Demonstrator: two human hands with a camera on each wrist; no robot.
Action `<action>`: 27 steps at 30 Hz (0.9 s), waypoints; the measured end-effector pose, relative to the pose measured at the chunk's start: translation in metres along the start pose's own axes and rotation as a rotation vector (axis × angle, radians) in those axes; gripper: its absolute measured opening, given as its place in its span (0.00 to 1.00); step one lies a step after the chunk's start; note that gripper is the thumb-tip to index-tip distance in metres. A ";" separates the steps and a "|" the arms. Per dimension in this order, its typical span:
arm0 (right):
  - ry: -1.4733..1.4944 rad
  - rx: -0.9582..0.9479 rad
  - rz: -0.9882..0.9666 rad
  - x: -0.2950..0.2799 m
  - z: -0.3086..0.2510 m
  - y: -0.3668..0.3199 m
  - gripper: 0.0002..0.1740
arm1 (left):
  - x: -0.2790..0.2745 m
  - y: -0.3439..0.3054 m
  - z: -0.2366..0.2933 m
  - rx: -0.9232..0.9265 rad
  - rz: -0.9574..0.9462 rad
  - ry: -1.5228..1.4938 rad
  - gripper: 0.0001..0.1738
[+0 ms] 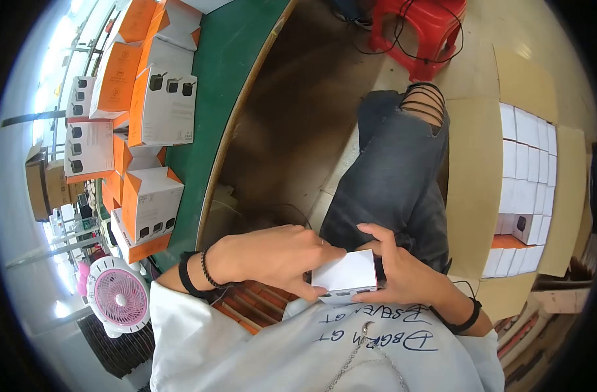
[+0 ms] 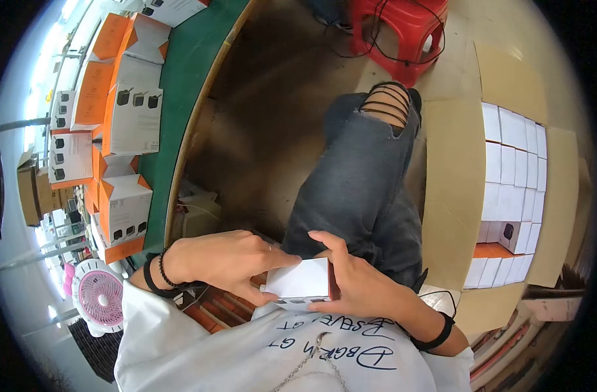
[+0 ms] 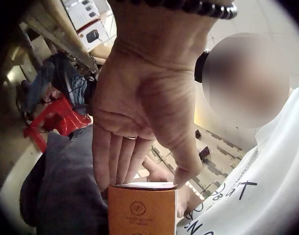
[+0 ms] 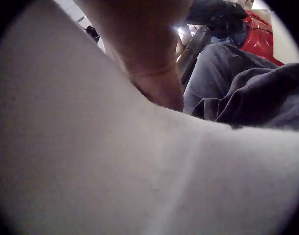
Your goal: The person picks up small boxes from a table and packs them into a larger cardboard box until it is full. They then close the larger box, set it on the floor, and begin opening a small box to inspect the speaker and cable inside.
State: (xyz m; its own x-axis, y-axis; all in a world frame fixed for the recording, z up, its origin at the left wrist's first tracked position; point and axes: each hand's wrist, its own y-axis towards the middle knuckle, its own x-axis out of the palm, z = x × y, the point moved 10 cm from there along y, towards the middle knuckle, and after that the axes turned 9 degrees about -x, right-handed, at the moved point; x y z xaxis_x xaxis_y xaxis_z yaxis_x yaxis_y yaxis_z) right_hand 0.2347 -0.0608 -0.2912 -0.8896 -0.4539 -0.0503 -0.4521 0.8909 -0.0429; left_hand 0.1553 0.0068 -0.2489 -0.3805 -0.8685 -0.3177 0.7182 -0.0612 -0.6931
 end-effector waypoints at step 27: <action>-0.185 0.025 0.066 0.002 -0.017 -0.021 0.37 | 0.026 -0.033 -0.018 -0.357 0.696 -0.414 0.54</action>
State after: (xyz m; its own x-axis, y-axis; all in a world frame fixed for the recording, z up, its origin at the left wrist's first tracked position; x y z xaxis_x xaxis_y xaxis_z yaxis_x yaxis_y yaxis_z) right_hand 0.2413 -0.0798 -0.2738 -0.8894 -0.3915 -0.2359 -0.3892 0.9193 -0.0580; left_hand 0.1108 -0.0049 -0.2458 0.3658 -0.7641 -0.5313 0.4571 0.6448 -0.6126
